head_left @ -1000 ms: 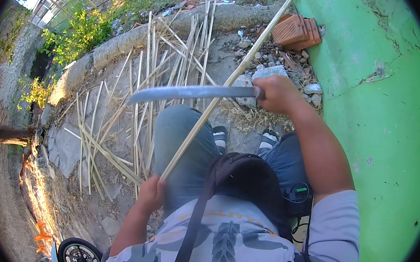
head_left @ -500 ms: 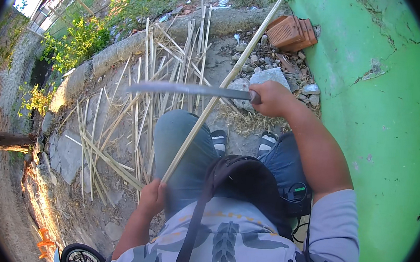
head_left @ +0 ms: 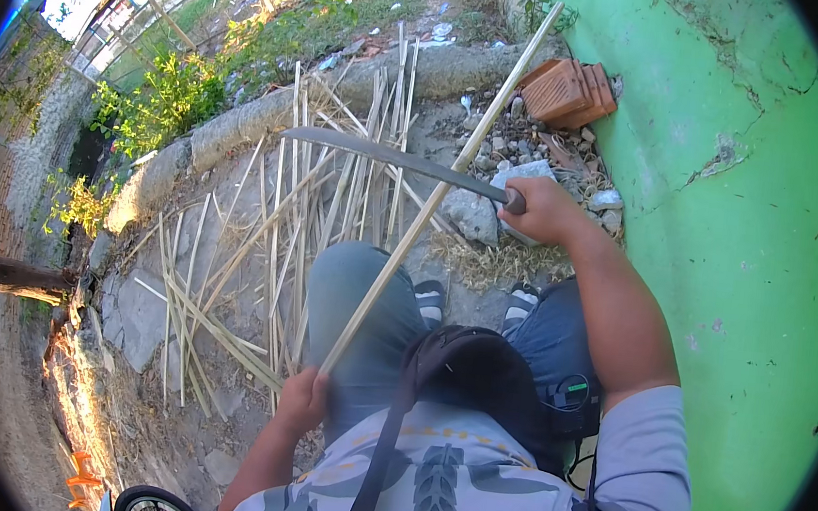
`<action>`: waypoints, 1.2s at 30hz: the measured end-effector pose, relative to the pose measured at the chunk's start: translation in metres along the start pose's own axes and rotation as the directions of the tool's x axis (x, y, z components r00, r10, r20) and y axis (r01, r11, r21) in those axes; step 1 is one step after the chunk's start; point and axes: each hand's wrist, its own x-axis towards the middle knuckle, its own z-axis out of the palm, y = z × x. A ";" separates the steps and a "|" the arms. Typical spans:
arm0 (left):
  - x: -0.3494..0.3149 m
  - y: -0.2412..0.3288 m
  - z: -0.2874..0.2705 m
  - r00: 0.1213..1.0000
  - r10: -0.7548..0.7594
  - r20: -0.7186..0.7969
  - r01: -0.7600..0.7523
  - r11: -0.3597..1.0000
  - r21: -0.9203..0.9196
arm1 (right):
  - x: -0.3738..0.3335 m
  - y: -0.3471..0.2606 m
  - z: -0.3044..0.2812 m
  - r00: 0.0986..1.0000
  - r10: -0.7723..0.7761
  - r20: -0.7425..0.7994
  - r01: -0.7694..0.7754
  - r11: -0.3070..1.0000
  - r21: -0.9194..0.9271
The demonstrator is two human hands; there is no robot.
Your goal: The person shaves bamboo strips by scraping along their length with a knife, picking up strips one at a time from a pile on the ground.
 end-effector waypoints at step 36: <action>-0.272 0.236 -0.068 0.987 -0.105 0.119 0.113 0.992 -0.061 | -0.202 -0.149 -0.237 0.997 -0.065 0.036 0.072 0.963 -0.261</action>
